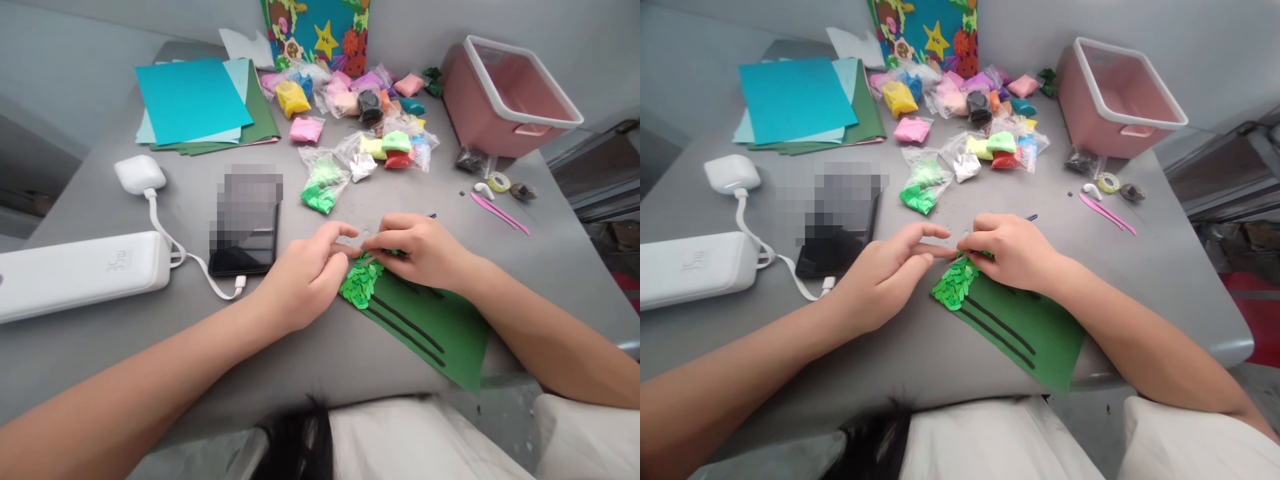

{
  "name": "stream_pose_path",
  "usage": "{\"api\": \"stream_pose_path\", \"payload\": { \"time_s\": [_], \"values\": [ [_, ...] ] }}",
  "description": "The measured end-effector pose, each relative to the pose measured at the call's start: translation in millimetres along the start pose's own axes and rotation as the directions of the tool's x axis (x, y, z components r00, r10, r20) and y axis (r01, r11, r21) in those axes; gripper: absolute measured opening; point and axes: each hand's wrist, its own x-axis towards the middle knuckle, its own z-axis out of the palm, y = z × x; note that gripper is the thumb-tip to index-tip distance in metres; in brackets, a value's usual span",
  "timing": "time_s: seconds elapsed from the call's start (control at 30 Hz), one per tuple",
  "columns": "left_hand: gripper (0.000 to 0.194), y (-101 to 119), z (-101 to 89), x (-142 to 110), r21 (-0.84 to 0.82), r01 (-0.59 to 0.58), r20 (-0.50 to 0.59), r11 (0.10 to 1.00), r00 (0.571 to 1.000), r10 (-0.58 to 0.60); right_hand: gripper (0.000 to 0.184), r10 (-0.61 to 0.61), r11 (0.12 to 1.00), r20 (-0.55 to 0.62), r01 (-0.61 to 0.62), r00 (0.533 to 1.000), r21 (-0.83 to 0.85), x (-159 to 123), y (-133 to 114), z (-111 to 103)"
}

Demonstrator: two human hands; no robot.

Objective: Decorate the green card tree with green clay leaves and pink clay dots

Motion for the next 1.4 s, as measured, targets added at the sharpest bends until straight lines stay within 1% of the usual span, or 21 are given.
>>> {"api": "stream_pose_path", "payload": {
  "time_s": [0.3, 0.47, 0.57, 0.7, 0.83, 0.97, 1.13, 1.3, 1.4],
  "values": [
    [0.037, -8.5, 4.2, 0.4, 0.013, -0.08, 0.009, 0.997, 0.997, 0.08, 0.031, -0.007, 0.998, -0.043, 0.01, 0.999, 0.056, -1.6, -0.6, -1.6],
    [0.037, -9.3, 6.2, -0.4, 0.019, -0.075, -0.003, 0.997, 0.997, 0.075, 0.031, -0.01, 0.998, -0.085, 0.015, 0.996, 0.061, -4.1, 1.0, -4.0],
    [0.038, -9.5, 6.6, -0.3, 0.027, -0.087, -0.001, 0.996, 0.996, 0.087, 0.029, -0.035, 0.997, -0.065, 0.039, 0.997, 0.067, -4.9, 2.1, -6.2],
    [0.038, -11.0, 7.7, -0.1, 0.046, -0.105, 0.0, 0.993, 0.994, 0.105, 0.033, -0.069, 0.995, -0.02, 0.07, 0.997, 0.065, -5.2, 4.2, -7.0],
    [0.037, -12.7, 8.5, 0.0, 0.037, -0.129, -0.014, 0.991, 0.991, 0.13, 0.034, -0.077, 0.995, 0.002, 0.076, 0.997, 0.06, -5.9, 6.7, -6.1],
    [0.036, -13.2, 8.3, -0.1, 0.033, -0.152, -0.02, 0.988, 0.988, 0.153, 0.033, -0.078, 0.995, 0.013, 0.077, 0.997, 0.056, -6.5, 7.5, -6.3],
    [0.035, -12.2, 7.8, -0.7, 0.044, -0.168, 0.0, 0.985, 0.986, 0.168, 0.033, -0.079, 0.993, -0.001, 0.079, 0.997, 0.085, -6.7, 5.9, -7.4],
    [0.036, -11.0, 6.7, -1.1, 0.055, -0.155, 0.016, 0.986, 0.988, 0.154, 0.034, -0.082, 0.994, 0.025, 0.08, 0.996, 0.075, -7.2, 6.6, -8.1],
    [0.035, -10.3, 6.3, -0.9, 0.053, -0.149, 0.019, 0.987, 0.989, 0.148, 0.035, -0.075, 0.994, 0.014, 0.074, 0.997, 0.086, -6.9, 7.3, -10.7]
  ]
}}
